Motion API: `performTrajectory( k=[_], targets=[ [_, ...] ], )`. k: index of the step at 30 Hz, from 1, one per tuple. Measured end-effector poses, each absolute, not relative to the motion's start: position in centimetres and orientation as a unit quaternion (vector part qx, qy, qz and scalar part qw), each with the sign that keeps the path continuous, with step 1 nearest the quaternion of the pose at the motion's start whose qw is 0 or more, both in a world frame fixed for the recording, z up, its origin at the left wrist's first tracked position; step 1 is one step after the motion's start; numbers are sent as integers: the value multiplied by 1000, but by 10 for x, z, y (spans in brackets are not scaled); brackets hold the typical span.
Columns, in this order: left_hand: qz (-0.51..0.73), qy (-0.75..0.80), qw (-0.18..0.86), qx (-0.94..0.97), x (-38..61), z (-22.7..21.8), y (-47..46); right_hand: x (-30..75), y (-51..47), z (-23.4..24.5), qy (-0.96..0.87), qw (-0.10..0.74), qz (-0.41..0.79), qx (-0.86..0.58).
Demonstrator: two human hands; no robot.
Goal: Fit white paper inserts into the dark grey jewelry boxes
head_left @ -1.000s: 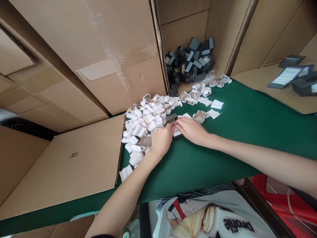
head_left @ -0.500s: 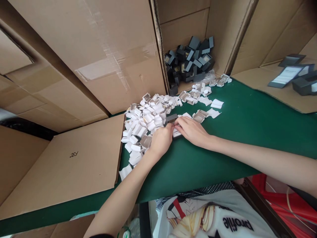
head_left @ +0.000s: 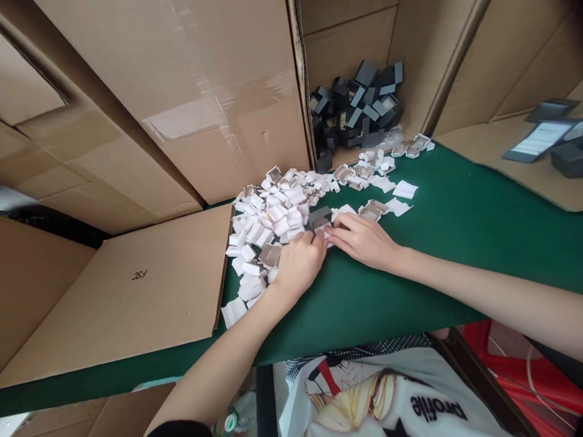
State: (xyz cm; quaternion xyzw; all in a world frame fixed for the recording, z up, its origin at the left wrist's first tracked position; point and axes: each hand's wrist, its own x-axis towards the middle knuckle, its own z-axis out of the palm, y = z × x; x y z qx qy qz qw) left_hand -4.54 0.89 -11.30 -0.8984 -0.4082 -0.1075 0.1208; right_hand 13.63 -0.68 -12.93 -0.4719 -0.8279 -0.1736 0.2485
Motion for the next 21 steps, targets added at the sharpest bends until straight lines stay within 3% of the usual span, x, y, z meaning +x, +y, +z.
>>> performTrajectory(
  k=[8,15,21],
  targets=[
    [-190,-300,170,-919,-50,-117,6,138,-14,-129,-832,213,-205,-470],
    [-163,-314,137,-925,-55,-114,10,147,-12,-126,-850,322,-208,-361],
    [-131,-308,175,-926,-56,-116,15,145,-5,-131,-875,314,-161,-331]
  ],
)
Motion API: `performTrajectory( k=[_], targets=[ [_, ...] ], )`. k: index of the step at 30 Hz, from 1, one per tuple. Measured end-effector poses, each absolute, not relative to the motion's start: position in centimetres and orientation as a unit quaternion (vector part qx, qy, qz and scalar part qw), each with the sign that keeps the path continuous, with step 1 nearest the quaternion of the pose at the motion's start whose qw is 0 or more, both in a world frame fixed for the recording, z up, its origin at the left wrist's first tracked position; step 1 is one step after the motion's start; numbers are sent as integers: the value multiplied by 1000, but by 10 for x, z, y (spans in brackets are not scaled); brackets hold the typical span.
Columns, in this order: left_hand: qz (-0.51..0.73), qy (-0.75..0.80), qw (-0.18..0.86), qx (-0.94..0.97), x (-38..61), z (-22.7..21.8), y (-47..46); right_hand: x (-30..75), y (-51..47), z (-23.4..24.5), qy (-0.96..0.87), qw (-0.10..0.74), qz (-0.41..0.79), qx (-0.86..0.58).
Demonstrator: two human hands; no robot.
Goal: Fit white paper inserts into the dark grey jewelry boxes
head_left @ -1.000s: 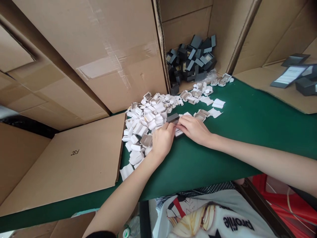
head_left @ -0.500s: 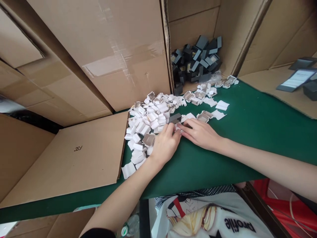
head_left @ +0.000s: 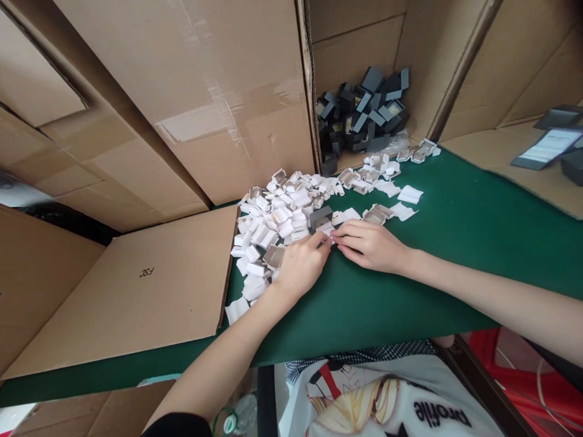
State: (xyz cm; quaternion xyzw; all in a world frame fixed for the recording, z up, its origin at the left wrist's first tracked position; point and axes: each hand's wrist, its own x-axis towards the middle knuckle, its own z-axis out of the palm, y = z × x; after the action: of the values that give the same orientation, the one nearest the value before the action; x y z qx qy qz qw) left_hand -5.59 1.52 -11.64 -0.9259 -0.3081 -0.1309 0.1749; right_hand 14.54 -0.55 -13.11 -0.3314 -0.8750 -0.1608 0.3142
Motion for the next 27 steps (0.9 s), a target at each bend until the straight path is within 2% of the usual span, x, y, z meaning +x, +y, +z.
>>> performTrajectory(
  k=[6,10,23,27],
  targets=[
    [-151,-296,190,-924,-57,-117,16,147,-4,-128,-877,318,-139,-333],
    [-184,-304,170,-919,-57,-114,14,150,-3,-126,-870,339,-133,-333],
    [-188,-297,124,-928,-56,-119,22,142,0,-129,-874,323,-55,-358],
    [-234,-261,86,-933,-60,-121,27,155,4,-120,-851,360,-72,-375]
  ],
)
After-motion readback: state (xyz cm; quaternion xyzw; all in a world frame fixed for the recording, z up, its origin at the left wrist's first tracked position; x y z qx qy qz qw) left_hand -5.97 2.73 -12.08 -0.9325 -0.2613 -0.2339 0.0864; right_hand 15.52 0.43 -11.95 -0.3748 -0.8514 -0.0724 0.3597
